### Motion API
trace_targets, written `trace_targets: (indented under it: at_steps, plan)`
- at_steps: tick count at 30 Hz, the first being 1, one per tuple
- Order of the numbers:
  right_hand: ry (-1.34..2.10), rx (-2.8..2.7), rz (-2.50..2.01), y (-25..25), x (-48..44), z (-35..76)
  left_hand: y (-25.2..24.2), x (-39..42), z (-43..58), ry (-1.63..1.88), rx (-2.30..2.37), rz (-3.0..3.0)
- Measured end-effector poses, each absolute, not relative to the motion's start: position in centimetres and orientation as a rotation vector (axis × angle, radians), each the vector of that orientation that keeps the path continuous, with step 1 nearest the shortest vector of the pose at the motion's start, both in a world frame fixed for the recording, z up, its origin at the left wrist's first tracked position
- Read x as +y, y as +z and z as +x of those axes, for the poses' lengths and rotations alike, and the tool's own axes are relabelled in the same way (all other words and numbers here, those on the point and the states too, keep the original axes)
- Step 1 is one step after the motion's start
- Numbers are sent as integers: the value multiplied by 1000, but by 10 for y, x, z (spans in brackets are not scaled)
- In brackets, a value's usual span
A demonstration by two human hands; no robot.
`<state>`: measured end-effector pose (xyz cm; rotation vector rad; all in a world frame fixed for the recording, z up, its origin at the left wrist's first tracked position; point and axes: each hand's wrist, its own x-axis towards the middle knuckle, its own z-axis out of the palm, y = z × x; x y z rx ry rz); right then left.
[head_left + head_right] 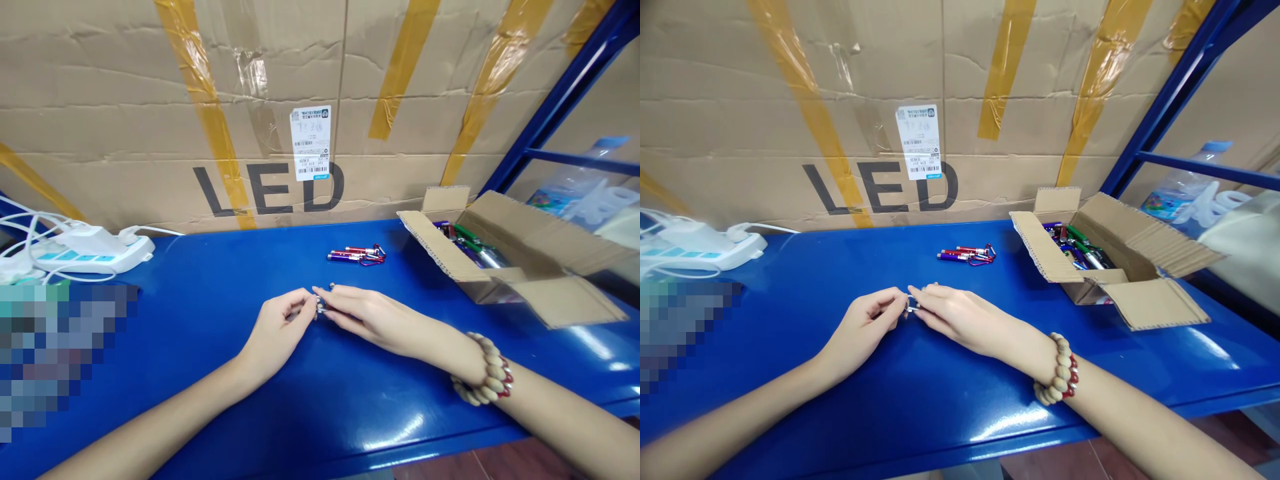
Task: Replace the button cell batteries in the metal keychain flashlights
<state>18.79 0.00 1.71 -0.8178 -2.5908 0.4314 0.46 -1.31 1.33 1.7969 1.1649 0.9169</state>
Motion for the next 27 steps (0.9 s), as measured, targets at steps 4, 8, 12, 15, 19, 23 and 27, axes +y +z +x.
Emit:
trace_targets:
  at_steps: [4,8,12,15,19,23,27]
  plan:
    - [310,-2606,-805,15,-1,187,13,-13,5,912,1131,1778]
    - [120,-2549,-713,9,2,187,13,-14,5,919,1117,1786]
    - [72,-2489,-658,8,3,186,14,-14,4,916,1125,1829]
    - [100,-2466,-645,10,2,185,12,-15,3,906,1115,1844]
    - [137,-2450,-677,12,2,185,6,-15,3,888,1092,1772]
    - [131,-2358,-712,9,5,187,5,-16,3,912,1030,1766]
    - [119,-2260,-735,3,6,186,6,-17,4,857,1002,1873]
